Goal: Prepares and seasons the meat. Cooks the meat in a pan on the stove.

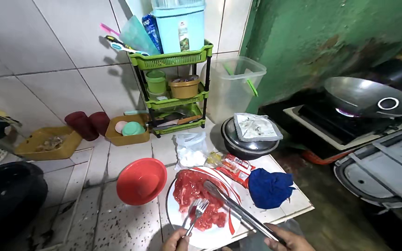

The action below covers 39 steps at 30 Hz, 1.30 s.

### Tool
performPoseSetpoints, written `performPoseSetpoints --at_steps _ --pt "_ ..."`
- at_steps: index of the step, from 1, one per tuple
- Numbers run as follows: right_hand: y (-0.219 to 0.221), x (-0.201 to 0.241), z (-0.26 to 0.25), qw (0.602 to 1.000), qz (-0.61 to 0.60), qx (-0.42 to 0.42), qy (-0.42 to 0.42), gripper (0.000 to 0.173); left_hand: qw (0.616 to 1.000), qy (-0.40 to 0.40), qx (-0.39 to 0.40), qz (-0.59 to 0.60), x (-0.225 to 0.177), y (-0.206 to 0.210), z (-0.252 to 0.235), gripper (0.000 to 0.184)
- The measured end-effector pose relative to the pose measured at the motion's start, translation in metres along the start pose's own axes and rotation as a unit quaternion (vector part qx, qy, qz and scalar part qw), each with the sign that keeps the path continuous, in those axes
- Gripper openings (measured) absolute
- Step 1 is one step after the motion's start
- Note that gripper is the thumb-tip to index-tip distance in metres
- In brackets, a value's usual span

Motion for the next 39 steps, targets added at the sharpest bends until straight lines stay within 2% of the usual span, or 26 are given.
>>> performPoseSetpoints --at_steps 3,6,9,13,19,24,28,32,34,39 --pt "-0.005 0.001 -0.003 0.999 -0.029 0.002 -0.017 0.05 0.995 0.008 -0.006 -0.095 -0.009 0.009 -0.011 0.027" --pt "-0.018 -0.007 0.0 0.999 -0.042 -0.011 -0.029 0.054 0.975 -0.006 -0.036 -0.217 -0.025 0.015 -0.016 0.031" --pt "-0.04 -0.016 0.009 0.998 0.045 -0.041 -0.03 0.055 0.95 -0.005 -0.058 -0.306 -0.041 0.022 -0.014 0.034" --pt "-0.046 -0.024 0.016 0.989 0.139 -0.042 -0.024 0.057 0.933 0.003 -0.073 -0.354 -0.047 0.029 -0.011 0.037" --pt "-0.049 -0.01 0.013 0.979 0.176 -0.099 -0.036 0.053 0.921 0.074 -0.112 -0.366 -0.057 0.035 -0.008 0.035" --pt "-0.062 -0.003 0.011 0.96 0.217 -0.165 -0.069 0.05 0.928 0.094 -0.133 -0.335 -0.054 0.036 -0.013 0.035" --pt "-0.071 -0.012 0.01 0.963 0.21 -0.155 -0.06 0.052 0.931 0.108 -0.157 -0.312 -0.05 0.038 -0.018 0.034" --pt "-0.072 -0.017 0.003 0.963 0.225 -0.139 -0.048 0.051 0.94 0.071 -0.156 -0.296 -0.044 0.042 -0.02 0.036" --pt "-0.07 -0.013 -0.003 0.962 0.229 -0.142 -0.053 0.05 0.94 0.082 -0.161 -0.29 -0.042 0.042 -0.02 0.036" --pt "-0.072 0.006 -0.017 0.937 0.281 -0.19 -0.079 0.042 0.943 0.097 -0.168 -0.27 -0.036 0.035 -0.016 0.035"
Point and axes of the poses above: each hand's wrist, its own z-axis away from the middle knuckle, its own y-axis out of the palm, x = y × z, the point moved 10 cm from there along -z, towards the middle knuckle, and after that the axes turned 14 degrees about z, right-handed, at the moved point
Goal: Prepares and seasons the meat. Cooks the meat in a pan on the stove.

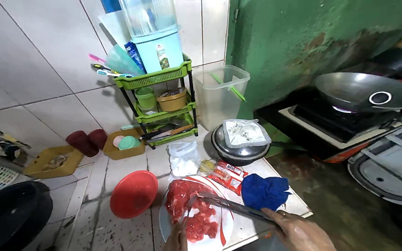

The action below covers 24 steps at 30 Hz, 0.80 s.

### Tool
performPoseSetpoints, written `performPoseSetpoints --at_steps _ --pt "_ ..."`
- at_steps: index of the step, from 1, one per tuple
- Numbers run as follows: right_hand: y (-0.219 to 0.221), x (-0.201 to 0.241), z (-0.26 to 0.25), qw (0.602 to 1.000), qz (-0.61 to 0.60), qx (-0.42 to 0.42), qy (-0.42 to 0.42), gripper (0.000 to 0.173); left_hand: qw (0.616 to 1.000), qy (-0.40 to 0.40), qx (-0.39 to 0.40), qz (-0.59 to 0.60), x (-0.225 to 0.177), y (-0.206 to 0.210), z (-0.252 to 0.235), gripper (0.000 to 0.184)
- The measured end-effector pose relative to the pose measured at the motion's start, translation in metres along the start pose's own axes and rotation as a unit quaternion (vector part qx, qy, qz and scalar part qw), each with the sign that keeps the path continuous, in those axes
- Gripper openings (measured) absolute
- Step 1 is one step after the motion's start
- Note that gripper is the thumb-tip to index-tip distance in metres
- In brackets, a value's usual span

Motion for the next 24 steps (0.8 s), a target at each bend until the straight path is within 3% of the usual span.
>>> performPoseSetpoints --at_steps 6,10,13,16,20,24 --pt "-0.041 0.003 -0.022 0.99 0.064 -0.116 -0.042 0.029 0.999 -0.01 0.019 -0.026 0.002 -0.003 0.002 0.035" --pt "-0.053 0.011 -0.045 0.994 0.097 -0.003 -0.045 0.032 0.995 0.046 0.007 -0.084 -0.016 -0.001 0.004 0.034" --pt "-0.082 0.03 -0.051 0.976 0.142 -0.129 -0.1 0.029 0.987 0.08 0.022 -0.14 -0.025 0.003 0.003 0.035" --pt "-0.103 0.057 -0.055 0.962 0.182 -0.146 -0.141 0.031 0.98 0.114 0.011 -0.165 -0.033 0.004 0.005 0.032" --pt "-0.116 0.099 -0.055 0.941 0.168 -0.193 -0.223 0.027 0.985 0.063 0.05 -0.155 -0.028 0.008 0.007 0.035" --pt "-0.13 0.118 -0.055 0.937 0.136 -0.196 -0.256 0.027 0.986 0.091 0.02 -0.135 -0.027 0.0 0.014 0.033"
Point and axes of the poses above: each hand's wrist, its own z-axis away from the middle knuckle, its own y-axis out of the palm, x = y × z, the point moved 10 cm from there along -z, towards the middle knuckle, and after that the axes turned 14 degrees about z, right-handed, at the moved point
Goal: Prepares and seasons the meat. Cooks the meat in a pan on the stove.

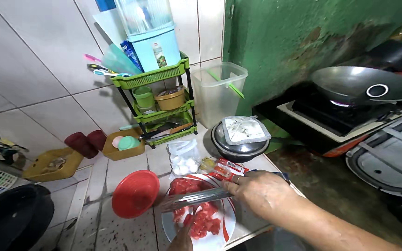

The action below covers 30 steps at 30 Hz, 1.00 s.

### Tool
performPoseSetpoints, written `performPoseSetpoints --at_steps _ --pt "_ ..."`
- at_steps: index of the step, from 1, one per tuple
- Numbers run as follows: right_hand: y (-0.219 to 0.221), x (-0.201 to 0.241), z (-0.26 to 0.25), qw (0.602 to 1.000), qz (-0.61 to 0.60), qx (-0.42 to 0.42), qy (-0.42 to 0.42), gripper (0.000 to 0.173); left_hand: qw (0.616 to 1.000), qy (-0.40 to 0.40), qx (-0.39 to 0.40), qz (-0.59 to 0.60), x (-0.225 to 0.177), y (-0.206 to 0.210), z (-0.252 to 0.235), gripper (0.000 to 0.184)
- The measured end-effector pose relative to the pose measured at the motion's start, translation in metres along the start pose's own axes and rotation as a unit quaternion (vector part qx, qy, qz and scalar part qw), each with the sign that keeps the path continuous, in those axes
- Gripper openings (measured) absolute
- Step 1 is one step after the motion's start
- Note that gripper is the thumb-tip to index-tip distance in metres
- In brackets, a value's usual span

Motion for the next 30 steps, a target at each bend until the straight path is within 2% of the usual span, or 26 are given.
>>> performPoseSetpoints --at_steps 3,5,7,12,14,16,23,27,30 --pt "-0.007 -0.017 0.01 0.998 -0.036 0.006 0.046 0.036 0.998 0.022 -0.05 0.012 0.007 -0.015 0.003 0.031" --pt "0.001 -0.036 0.031 0.993 -0.061 0.022 0.099 0.039 0.999 -0.032 -0.026 0.034 0.018 -0.021 -0.002 0.033" --pt "0.019 -0.052 0.059 0.984 -0.072 0.055 0.153 0.042 0.998 -0.046 -0.004 0.041 0.019 -0.022 -0.008 0.033" --pt "0.077 -0.068 0.134 0.928 -0.144 0.213 0.271 0.048 0.997 0.055 -0.03 -0.042 -0.003 -0.018 -0.02 0.029" --pt "0.089 -0.06 0.154 0.911 -0.178 0.23 0.291 0.05 0.998 0.033 -0.023 -0.05 -0.004 -0.017 -0.029 0.029" --pt "0.094 -0.048 0.166 0.889 -0.218 0.26 0.307 0.053 0.999 -0.028 0.001 -0.044 0.001 -0.021 -0.039 0.033" --pt "0.102 -0.023 0.177 0.85 -0.27 0.345 0.294 0.055 0.995 -0.082 -0.036 -0.04 0.027 -0.048 -0.037 0.035" --pt "0.1 -0.022 0.177 0.853 -0.266 0.351 0.28 0.055 0.995 -0.089 -0.043 -0.004 0.044 -0.057 -0.022 0.033" --pt "0.101 -0.022 0.183 0.854 -0.233 0.359 0.296 0.049 0.998 -0.048 -0.04 0.015 0.033 -0.056 -0.009 0.031"
Point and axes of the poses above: each hand's wrist, its own z-axis away from the middle knuckle, its own y-axis out of the palm, x = y × z, the point moved 10 cm from there along -z, towards the middle knuckle, and after that the axes turned 14 degrees about z, right-handed, at the moved point
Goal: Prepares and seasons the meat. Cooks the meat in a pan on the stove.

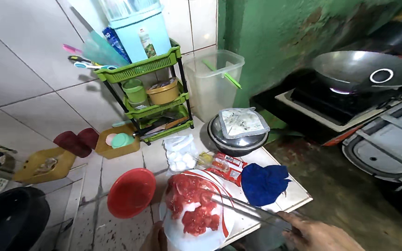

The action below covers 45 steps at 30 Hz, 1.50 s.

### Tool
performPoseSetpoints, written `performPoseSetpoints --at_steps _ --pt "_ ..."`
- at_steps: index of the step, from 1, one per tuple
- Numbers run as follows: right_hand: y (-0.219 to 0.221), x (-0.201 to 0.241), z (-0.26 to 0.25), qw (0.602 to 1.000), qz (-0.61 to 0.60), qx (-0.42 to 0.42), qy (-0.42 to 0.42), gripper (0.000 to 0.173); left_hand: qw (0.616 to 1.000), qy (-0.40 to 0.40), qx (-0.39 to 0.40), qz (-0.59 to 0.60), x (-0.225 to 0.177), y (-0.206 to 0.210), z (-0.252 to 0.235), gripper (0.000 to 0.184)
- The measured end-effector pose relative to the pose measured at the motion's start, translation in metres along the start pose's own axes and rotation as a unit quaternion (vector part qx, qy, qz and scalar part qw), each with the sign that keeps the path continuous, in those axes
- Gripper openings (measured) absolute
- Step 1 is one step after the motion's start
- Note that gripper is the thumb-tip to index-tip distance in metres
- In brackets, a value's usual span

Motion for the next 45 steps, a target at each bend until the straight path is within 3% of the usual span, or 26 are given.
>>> performPoseSetpoints --at_steps 5,9,23,29,35,45 --pt "0.002 -0.006 0.01 1.0 -0.012 0.0 0.008 0.051 0.995 0.1 -0.001 0.002 -0.016 0.024 0.009 0.029" --pt "-0.001 0.014 0.025 0.998 -0.039 -0.001 -0.039 0.051 0.996 0.045 0.076 -0.021 -0.007 0.037 0.01 0.029" --pt "0.036 0.026 0.039 0.992 -0.095 0.04 0.071 0.05 0.987 0.04 0.153 -0.022 0.01 0.038 0.027 0.033" --pt "0.043 0.027 0.047 0.987 -0.141 0.04 0.071 0.053 0.993 0.087 0.073 0.019 -0.008 0.014 0.007 0.03" --pt "0.046 0.043 0.041 0.985 -0.119 0.063 0.107 0.058 0.988 0.144 0.028 -0.045 -0.026 0.032 -0.025 0.026" --pt "0.074 0.04 0.045 0.971 -0.184 0.087 0.125 0.047 0.992 0.034 0.117 -0.033 -0.004 0.046 -0.027 0.032"
Point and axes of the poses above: each hand's wrist, its own z-axis away from the middle knuckle, its own y-axis out of the palm, x = y × z, the point moved 10 cm from there along -z, towards the middle knuckle, and after that the axes turned 14 degrees about z, right-handed, at the moved point
